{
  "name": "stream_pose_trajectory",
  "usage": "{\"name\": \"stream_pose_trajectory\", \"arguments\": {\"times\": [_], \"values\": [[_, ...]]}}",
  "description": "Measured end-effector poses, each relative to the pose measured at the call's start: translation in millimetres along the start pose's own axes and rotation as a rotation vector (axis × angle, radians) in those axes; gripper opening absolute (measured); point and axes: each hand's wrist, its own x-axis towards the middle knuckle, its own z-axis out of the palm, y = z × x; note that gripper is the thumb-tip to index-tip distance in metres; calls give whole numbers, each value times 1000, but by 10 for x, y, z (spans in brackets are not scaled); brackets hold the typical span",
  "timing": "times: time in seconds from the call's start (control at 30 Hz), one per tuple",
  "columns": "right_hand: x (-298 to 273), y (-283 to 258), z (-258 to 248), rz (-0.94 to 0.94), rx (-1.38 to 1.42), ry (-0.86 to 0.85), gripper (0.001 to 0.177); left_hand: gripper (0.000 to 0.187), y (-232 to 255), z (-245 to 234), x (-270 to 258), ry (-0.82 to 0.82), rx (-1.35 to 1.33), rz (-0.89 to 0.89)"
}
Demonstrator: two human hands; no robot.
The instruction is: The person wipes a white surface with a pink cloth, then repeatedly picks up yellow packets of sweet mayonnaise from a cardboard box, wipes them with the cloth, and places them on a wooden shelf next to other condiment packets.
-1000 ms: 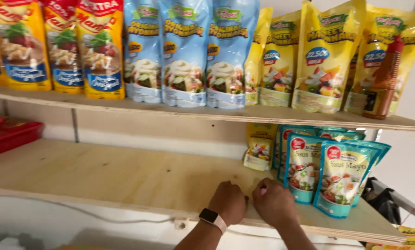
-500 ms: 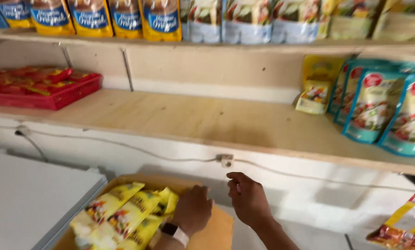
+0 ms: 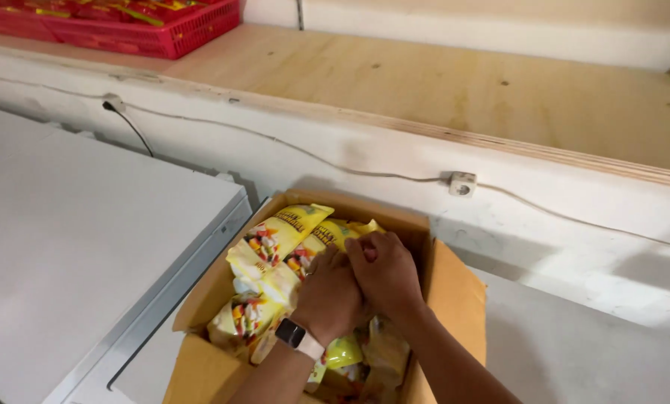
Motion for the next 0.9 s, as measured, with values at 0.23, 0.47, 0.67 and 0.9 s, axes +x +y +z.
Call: {"name": "stream_pose_trajectory", "arguments": {"times": [0.23,0.47,0.67,0.9], "values": [[165,119,417,-95,157,41,36,55,-318,-854,-362,-188,-37,-695],[-7,8,289,-342,92,61,50,51,-381,-599,-574,56,-77,-600],[-85,112,300,-284,204,225,37,36,-228,-783,-462,282,-615,-812],[-169,-194,13,-72,602,239,17,20,2,-944,-75,602,-524,-312]]}}
